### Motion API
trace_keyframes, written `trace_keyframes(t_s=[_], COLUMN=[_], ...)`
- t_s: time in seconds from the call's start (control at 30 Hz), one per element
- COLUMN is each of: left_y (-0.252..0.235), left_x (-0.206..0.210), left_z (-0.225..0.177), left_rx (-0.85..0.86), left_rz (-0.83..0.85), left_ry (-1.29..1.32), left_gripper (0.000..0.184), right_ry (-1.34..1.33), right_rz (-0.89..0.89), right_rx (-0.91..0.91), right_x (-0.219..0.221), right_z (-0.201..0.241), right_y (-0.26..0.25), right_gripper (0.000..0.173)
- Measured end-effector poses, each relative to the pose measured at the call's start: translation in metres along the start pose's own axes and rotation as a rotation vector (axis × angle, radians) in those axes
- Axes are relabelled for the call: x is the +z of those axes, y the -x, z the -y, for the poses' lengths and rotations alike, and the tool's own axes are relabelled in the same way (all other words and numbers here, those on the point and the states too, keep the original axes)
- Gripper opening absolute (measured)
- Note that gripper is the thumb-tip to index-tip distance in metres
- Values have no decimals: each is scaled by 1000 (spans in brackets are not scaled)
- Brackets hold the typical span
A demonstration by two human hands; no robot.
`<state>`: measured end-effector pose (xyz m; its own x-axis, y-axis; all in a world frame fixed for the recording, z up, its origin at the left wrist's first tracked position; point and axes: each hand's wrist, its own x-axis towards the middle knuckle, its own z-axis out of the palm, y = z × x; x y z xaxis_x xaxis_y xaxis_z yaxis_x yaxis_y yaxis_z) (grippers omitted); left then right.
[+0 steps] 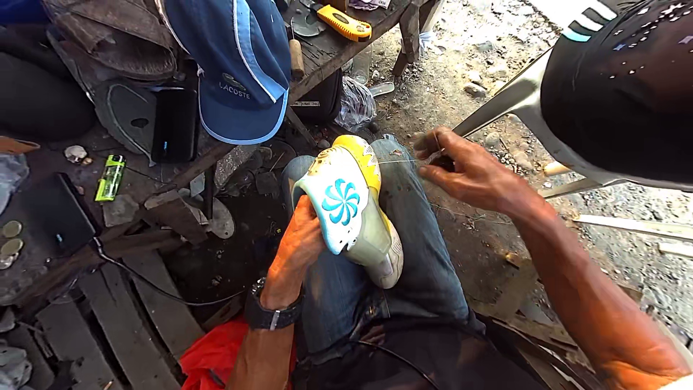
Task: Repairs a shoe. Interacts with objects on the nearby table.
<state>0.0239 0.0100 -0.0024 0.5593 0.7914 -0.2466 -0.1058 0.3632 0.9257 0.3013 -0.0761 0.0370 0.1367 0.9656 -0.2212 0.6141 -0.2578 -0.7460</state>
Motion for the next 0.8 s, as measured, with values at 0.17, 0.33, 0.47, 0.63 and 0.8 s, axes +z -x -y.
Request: trace_keyframes(t_s=[0.17, 0.33, 0.47, 0.63, 0.8], left_y=[-5, -4, -5, -6, -6], left_x=[6, 10, 9, 8, 8], left_z=[2, 6, 9, 10, 11], left_rx=[1, 46, 71, 75, 65], left_rz=[-69, -103, -97, -90, -93], left_ry=[246, 273, 300, 314, 310], left_gripper=[33, 30, 28, 24, 23], right_ry=[-50, 66, 113, 146, 203], right_rz=[-37, -194, -211, -216, -225], right_rx=[-261, -408, -414, -438, -449], right_x=[19, 53, 54, 52, 50], right_z=[6, 5, 5, 5, 7], right_y=[13, 0, -5, -8, -9], right_gripper=[47, 30, 29, 28, 28])
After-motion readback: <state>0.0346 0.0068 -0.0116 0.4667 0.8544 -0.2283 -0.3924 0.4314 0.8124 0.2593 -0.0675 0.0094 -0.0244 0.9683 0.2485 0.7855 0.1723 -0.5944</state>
